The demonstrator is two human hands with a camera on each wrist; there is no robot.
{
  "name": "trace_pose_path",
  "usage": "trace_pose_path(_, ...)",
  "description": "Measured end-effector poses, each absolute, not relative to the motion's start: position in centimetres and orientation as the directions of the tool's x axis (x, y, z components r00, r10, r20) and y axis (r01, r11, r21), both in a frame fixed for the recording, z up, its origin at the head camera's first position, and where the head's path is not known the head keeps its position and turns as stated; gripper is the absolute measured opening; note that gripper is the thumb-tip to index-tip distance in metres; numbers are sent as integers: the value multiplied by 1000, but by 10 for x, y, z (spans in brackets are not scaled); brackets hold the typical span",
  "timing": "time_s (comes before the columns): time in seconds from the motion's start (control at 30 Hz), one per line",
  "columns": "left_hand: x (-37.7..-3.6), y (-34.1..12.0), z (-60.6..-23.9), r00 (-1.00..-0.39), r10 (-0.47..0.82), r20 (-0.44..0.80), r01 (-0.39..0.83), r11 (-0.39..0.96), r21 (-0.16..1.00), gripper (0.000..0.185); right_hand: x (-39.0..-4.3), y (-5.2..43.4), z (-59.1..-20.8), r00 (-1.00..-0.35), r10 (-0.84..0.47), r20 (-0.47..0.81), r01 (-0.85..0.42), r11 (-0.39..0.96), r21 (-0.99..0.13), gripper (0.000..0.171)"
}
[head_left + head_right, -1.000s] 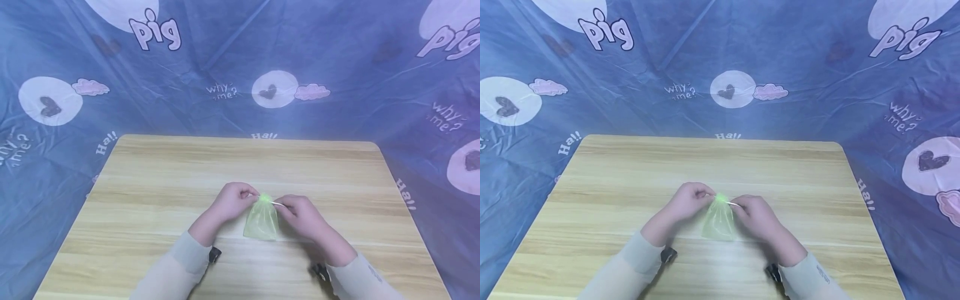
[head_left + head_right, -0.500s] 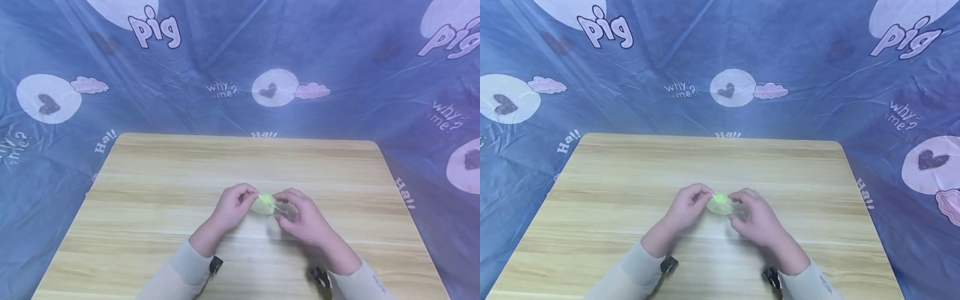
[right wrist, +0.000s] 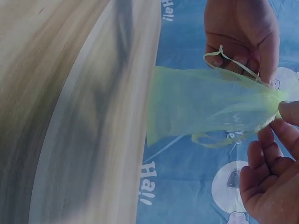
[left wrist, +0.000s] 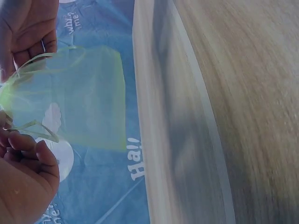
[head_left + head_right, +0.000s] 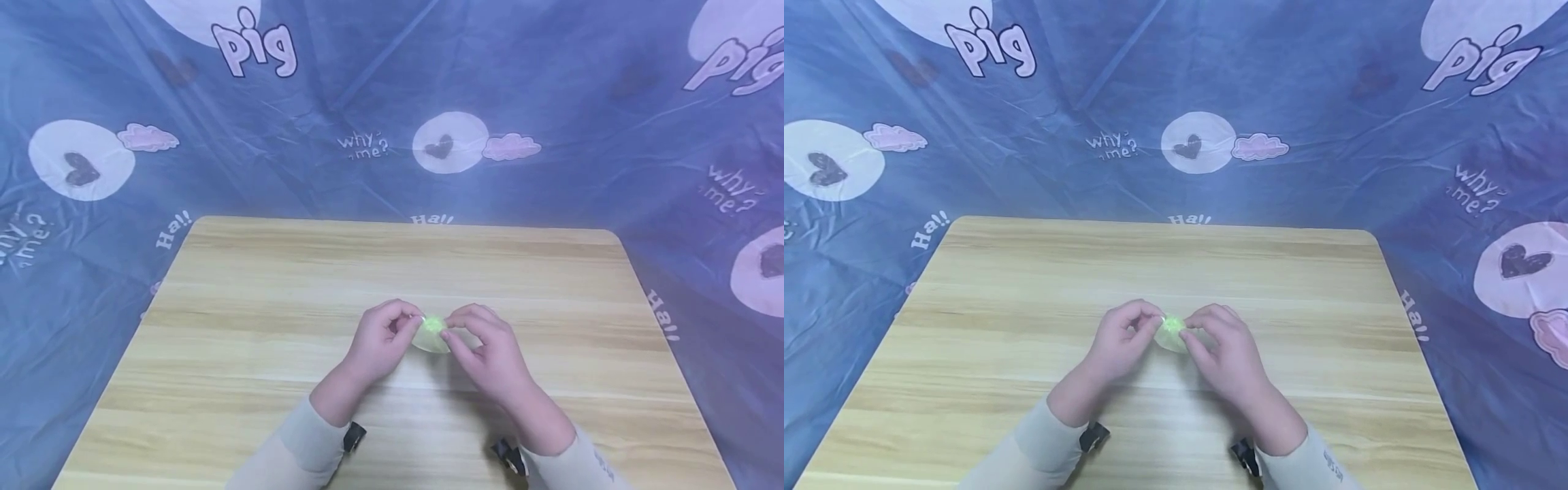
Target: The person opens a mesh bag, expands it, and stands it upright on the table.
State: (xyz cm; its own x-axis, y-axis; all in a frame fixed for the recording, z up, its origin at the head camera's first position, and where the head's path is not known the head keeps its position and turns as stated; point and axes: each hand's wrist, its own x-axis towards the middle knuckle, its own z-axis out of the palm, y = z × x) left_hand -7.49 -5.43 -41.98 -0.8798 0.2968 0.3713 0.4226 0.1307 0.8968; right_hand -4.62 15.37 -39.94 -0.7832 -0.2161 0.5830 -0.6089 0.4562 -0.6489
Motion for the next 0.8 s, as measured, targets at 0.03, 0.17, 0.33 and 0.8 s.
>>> trace_pose_path(0.03,-74,-54,-420,-879,297,372,425,135,895,7,-46,154,-400,-781,-209,588,-611,446,-654,18)
trace_pose_path(0.17,-72,-54,-420,-871,303,387,442,140,886,6,-45,154,-400,-784,-181,594,-608,416,-676,16)
trace_pose_path(0.33,-71,-53,-420,-854,305,422,476,131,870,7,-43,154,-400,-808,-152,570,-577,407,-709,15)
trace_pose_path(0.8,-67,-55,-420,-826,303,475,531,138,836,12,-39,152,-402,-754,-156,638,-633,432,-643,17)
